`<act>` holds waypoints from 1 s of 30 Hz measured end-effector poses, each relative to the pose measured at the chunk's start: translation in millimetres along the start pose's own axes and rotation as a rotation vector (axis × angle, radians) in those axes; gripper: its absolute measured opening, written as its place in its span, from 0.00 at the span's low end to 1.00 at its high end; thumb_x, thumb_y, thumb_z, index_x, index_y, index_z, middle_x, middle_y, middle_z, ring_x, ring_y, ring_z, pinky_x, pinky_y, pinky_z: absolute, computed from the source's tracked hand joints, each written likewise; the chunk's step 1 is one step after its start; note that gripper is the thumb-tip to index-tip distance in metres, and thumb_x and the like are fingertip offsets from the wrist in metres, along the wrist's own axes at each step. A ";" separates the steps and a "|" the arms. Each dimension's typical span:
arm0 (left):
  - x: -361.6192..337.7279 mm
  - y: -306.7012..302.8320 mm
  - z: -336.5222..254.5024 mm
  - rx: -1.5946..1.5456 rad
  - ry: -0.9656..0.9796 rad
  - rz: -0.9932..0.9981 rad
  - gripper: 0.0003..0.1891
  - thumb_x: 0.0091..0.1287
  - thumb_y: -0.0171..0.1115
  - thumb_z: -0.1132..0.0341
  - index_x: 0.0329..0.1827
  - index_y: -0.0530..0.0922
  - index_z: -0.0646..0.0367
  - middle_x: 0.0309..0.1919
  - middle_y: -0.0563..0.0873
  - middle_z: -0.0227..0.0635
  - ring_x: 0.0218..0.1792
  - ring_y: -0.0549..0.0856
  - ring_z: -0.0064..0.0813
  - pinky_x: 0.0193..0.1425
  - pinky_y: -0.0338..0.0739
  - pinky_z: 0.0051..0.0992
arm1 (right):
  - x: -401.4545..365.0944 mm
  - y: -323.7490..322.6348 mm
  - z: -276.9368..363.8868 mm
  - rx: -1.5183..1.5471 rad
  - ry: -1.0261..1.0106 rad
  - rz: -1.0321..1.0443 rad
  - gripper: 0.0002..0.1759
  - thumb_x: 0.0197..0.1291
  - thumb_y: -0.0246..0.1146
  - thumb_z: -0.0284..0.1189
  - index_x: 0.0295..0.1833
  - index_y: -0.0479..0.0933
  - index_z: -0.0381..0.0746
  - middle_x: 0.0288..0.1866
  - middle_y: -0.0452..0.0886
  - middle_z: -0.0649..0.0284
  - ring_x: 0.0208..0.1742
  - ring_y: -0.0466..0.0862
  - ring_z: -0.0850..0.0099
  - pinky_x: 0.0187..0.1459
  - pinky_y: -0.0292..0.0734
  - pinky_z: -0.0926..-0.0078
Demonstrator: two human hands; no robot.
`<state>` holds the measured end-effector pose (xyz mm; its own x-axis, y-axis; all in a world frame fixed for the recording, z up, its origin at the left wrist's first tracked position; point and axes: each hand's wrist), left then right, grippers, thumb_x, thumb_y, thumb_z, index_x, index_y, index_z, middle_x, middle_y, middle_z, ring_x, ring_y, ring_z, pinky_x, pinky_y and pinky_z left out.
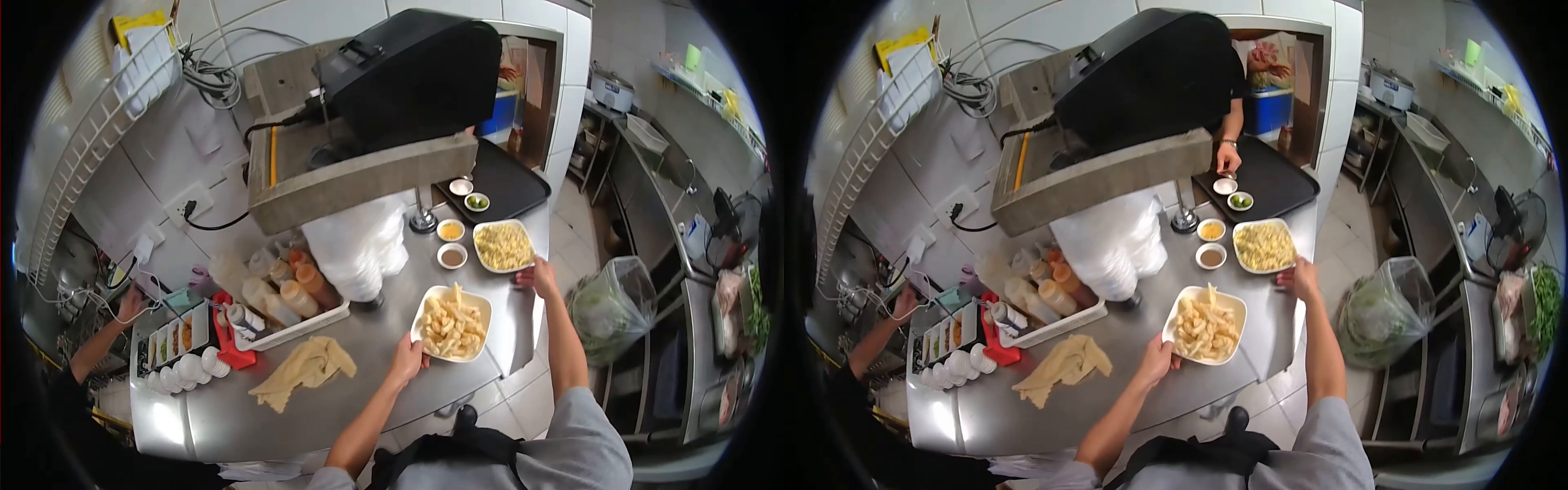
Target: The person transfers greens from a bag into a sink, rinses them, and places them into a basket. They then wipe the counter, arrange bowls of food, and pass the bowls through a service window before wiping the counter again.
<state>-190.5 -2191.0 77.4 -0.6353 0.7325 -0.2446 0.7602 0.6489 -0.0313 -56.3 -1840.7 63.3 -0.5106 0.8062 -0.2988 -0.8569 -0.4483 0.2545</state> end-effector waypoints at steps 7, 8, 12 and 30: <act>22.7 41.9 -6.5 -0.052 -0.042 -0.028 0.07 0.65 0.41 0.70 0.39 0.66 0.65 0.16 0.76 0.33 0.13 0.73 0.20 0.16 0.68 0.20 | 22.9 -10.1 19.7 -0.261 -0.004 0.102 0.17 0.62 0.40 0.28 0.45 0.64 0.22 0.31 0.78 0.45 0.24 0.82 0.59 0.25 0.82 0.69; 24.6 46.4 -6.6 -0.048 -0.050 -0.031 0.07 0.65 0.41 0.70 0.39 0.66 0.65 0.16 0.76 0.33 0.13 0.73 0.20 0.16 0.68 0.20 | 22.3 -9.6 19.5 -0.293 -0.008 0.086 0.16 0.61 0.41 0.26 0.44 0.65 0.22 0.30 0.78 0.45 0.24 0.82 0.58 0.24 0.82 0.70; 40.6 64.1 -11.1 0.004 -0.067 -0.056 0.08 0.64 0.39 0.72 0.41 0.66 0.64 0.18 0.75 0.32 0.14 0.73 0.19 0.17 0.68 0.19 | 19.5 -18.9 24.7 -0.327 -0.075 0.021 0.16 0.60 0.44 0.25 0.44 0.65 0.20 0.28 0.78 0.46 0.22 0.82 0.59 0.22 0.82 0.72; 194.9 168.1 -79.3 0.012 0.042 -0.133 0.08 0.65 0.42 0.70 0.40 0.64 0.69 0.15 0.76 0.37 0.11 0.75 0.24 0.15 0.69 0.23 | 184.2 -10.1 113.8 -0.248 -0.146 -0.099 0.14 0.59 0.44 0.23 0.42 0.67 0.20 0.32 0.78 0.43 0.28 0.83 0.56 0.28 0.83 0.68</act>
Point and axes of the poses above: each hand's wrist, its own x-axis towards the middle knuckle, its own y-axis out of the palm, z = x × y
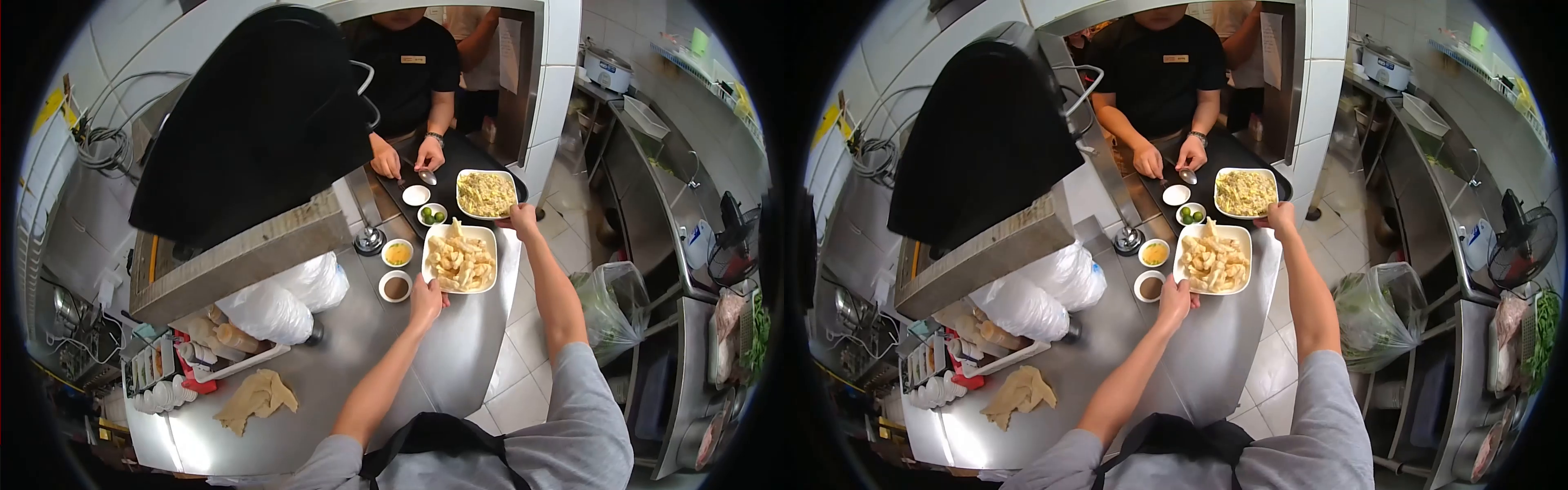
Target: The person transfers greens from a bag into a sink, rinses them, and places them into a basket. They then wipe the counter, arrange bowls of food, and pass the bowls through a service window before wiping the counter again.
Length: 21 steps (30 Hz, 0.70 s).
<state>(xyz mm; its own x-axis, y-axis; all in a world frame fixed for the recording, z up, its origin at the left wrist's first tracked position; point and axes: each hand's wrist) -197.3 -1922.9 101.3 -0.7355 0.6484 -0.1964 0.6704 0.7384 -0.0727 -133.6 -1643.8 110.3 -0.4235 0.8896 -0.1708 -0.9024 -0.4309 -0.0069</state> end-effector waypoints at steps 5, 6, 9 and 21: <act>11.0 6.3 9.2 0.033 0.023 -0.001 0.07 0.64 0.42 0.71 0.39 0.64 0.67 0.14 0.76 0.36 0.12 0.76 0.24 0.17 0.71 0.23 | 59.5 21.0 -22.8 0.053 0.063 -0.079 0.13 0.58 0.44 0.21 0.39 0.68 0.19 0.32 0.78 0.45 0.26 0.83 0.56 0.26 0.83 0.68; 6.3 5.7 14.2 0.030 0.003 -0.007 0.07 0.64 0.42 0.71 0.39 0.64 0.67 0.14 0.76 0.36 0.12 0.76 0.24 0.17 0.71 0.23 | 65.0 22.0 -31.2 0.049 0.101 -0.105 0.13 0.59 0.44 0.21 0.39 0.69 0.19 0.33 0.78 0.45 0.27 0.83 0.56 0.26 0.83 0.69; -2.2 5.8 7.4 0.037 -0.019 0.049 0.08 0.64 0.43 0.70 0.39 0.65 0.67 0.14 0.76 0.36 0.13 0.76 0.24 0.18 0.71 0.23 | 70.2 24.0 -20.7 0.087 0.087 -0.003 0.14 0.59 0.42 0.20 0.39 0.69 0.19 0.36 0.78 0.45 0.29 0.83 0.56 0.29 0.83 0.69; -23.0 10.0 32.9 0.057 -0.022 0.075 0.11 0.63 0.43 0.70 0.42 0.64 0.71 0.15 0.78 0.39 0.14 0.78 0.26 0.19 0.73 0.24 | 64.0 -12.5 68.1 -0.375 -0.160 -0.019 0.18 0.64 0.44 0.36 0.46 0.68 0.31 0.22 0.77 0.55 0.18 0.79 0.67 0.19 0.78 0.70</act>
Point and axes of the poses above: each hand's wrist, its own x-axis towards the middle knuckle, its own y-axis out of the palm, z = x × y
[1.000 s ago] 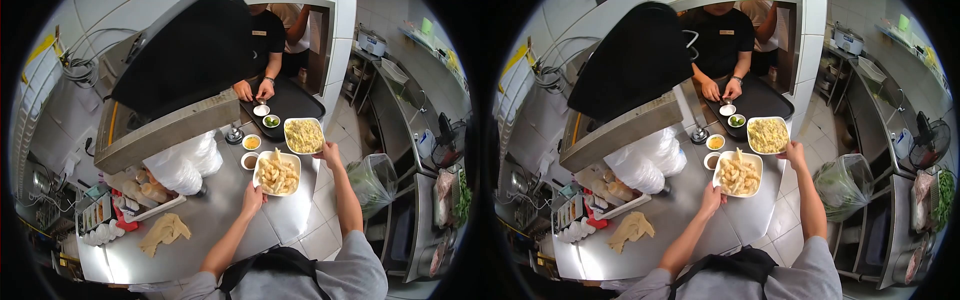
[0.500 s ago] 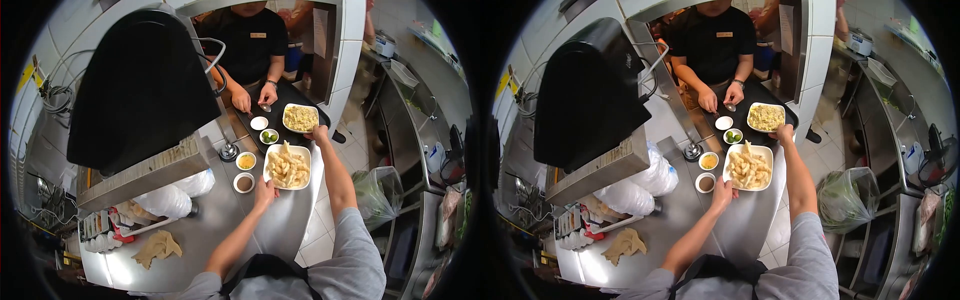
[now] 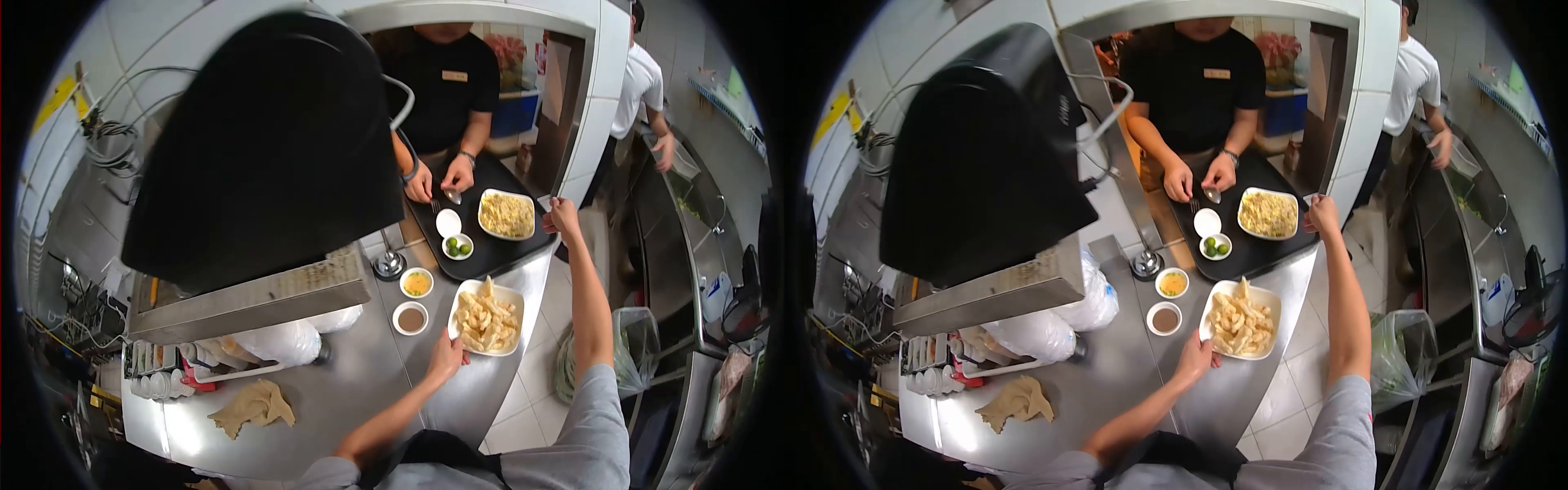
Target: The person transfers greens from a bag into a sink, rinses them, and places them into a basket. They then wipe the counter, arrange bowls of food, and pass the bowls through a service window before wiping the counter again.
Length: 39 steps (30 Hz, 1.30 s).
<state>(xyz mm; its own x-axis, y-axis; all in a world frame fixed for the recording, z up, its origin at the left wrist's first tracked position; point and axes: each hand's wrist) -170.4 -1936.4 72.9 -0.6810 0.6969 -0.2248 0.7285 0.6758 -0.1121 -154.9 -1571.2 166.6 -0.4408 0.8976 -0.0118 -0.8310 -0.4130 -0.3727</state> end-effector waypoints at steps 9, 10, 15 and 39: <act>-11.5 -3.8 -8.2 -0.222 -0.220 0.081 0.19 0.65 0.40 0.66 0.54 0.58 0.70 0.29 0.80 0.46 0.18 0.80 0.26 0.19 0.75 0.23 | -53.8 -11.5 201.9 -0.282 -0.864 -0.224 0.15 0.56 0.58 0.37 0.31 0.76 0.34 0.23 0.77 0.55 0.26 0.77 0.59 0.32 0.72 0.66; -19.1 -6.0 -10.3 -0.221 -0.217 0.076 0.19 0.65 0.40 0.66 0.54 0.58 0.70 0.29 0.80 0.46 0.18 0.80 0.26 0.19 0.75 0.23 | -66.0 -2.5 224.7 -0.287 -1.023 -0.264 0.13 0.55 0.59 0.36 0.33 0.76 0.35 0.25 0.77 0.55 0.30 0.78 0.59 0.34 0.72 0.65; -75.6 -41.0 27.7 -0.075 0.136 0.048 0.27 0.65 0.43 0.73 0.68 0.50 0.55 0.36 0.80 0.36 0.24 0.78 0.19 0.26 0.71 0.17 | -87.0 56.5 325.5 -0.226 -1.429 -0.274 0.10 0.53 0.59 0.33 0.39 0.78 0.41 0.40 0.76 0.59 0.49 0.73 0.59 0.48 0.70 0.67; -228.4 -152.7 135.6 -0.475 0.117 -0.618 0.31 0.60 0.59 0.74 0.66 0.55 0.62 0.26 0.81 0.44 0.28 0.82 0.29 0.38 0.78 0.27 | -57.2 144.6 438.5 -0.297 -1.514 -0.515 0.26 0.46 0.53 0.24 0.55 0.69 0.52 0.57 0.67 0.60 0.59 0.67 0.58 0.56 0.68 0.65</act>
Point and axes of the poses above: each hand's wrist, its own x-axis towards the middle knuckle, its own y-axis out of the palm, z = x × y
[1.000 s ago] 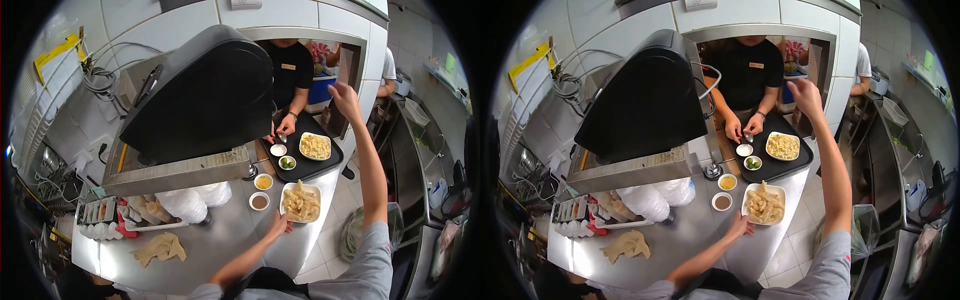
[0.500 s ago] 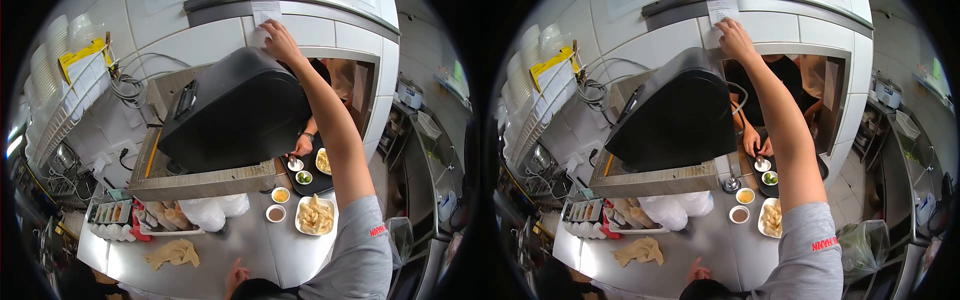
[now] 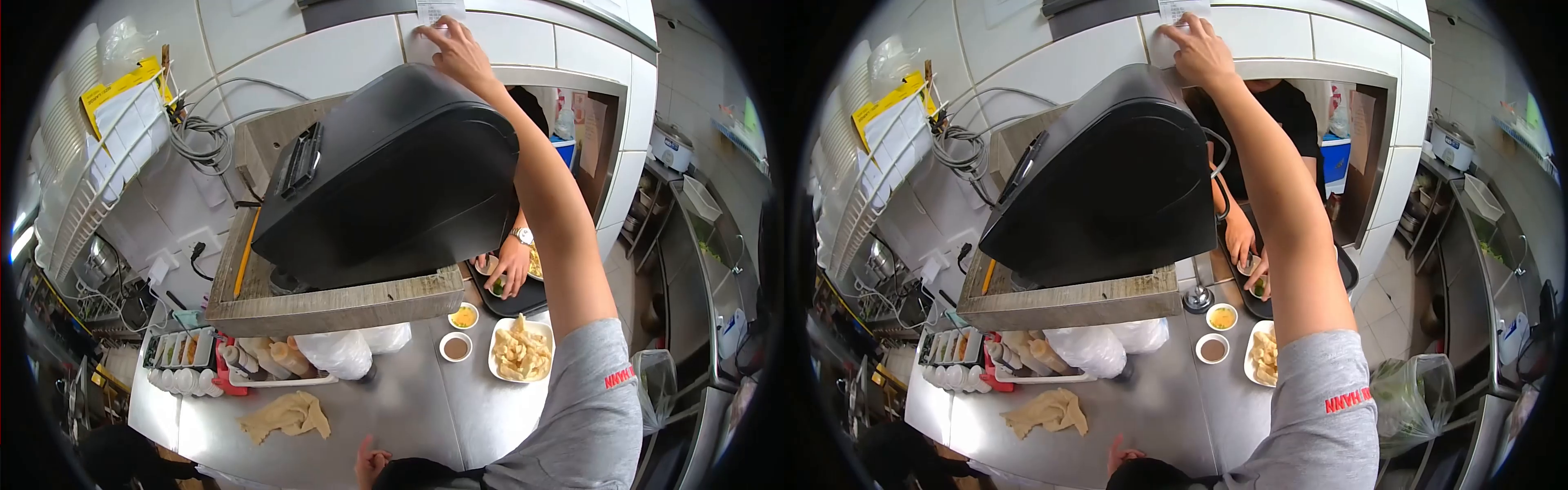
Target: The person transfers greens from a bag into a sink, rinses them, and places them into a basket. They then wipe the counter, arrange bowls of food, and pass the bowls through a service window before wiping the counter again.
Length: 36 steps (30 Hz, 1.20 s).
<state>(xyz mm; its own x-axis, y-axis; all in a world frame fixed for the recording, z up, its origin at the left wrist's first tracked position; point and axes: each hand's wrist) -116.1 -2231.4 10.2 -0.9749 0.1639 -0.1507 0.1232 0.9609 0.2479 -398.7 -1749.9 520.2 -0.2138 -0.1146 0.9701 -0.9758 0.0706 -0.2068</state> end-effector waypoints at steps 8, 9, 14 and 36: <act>-4.0 7.4 -11.1 0.083 0.027 -0.021 0.30 0.58 0.61 0.75 0.63 0.59 0.64 0.25 0.81 0.42 0.30 0.82 0.30 0.38 0.78 0.28 | 3.2 -3.1 -10.2 0.124 0.019 0.020 0.30 0.48 0.51 0.24 0.60 0.64 0.54 0.59 0.65 0.56 0.60 0.67 0.57 0.57 0.68 0.63; -5.5 5.3 -9.4 0.081 0.044 -0.014 0.30 0.58 0.61 0.75 0.63 0.60 0.64 0.25 0.81 0.42 0.30 0.82 0.30 0.38 0.78 0.28 | 1.6 -4.8 -9.4 0.125 0.020 0.017 0.30 0.48 0.51 0.24 0.60 0.64 0.54 0.59 0.65 0.56 0.60 0.67 0.57 0.57 0.68 0.63; 2.2 -5.6 -3.2 0.062 0.021 0.050 0.30 0.58 0.60 0.76 0.64 0.60 0.64 0.25 0.82 0.42 0.30 0.83 0.30 0.38 0.78 0.27 | 1.4 -3.9 -4.8 0.084 0.041 0.009 0.31 0.49 0.50 0.25 0.63 0.61 0.51 0.61 0.63 0.57 0.59 0.67 0.58 0.56 0.67 0.63; -3.3 0.8 13.0 0.038 0.101 -0.063 0.21 0.60 0.54 0.78 0.58 0.67 0.64 0.24 0.80 0.40 0.28 0.81 0.30 0.37 0.77 0.28 | 26.0 -24.8 -5.5 0.070 0.082 0.292 0.30 0.51 0.47 0.23 0.63 0.63 0.52 0.56 0.66 0.49 0.54 0.70 0.53 0.56 0.67 0.60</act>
<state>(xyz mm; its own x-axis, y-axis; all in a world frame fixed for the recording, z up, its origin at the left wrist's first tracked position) -110.4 -2228.2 -1.5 -0.9944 0.0815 -0.0673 0.0663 0.9767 0.2039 -379.8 -1749.2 551.3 -0.4840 -0.0186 0.8749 -0.8750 0.0202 -0.4836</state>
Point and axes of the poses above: each hand's wrist, its own x-axis towards the middle knuckle, its own y-axis out of the palm, z = x × y
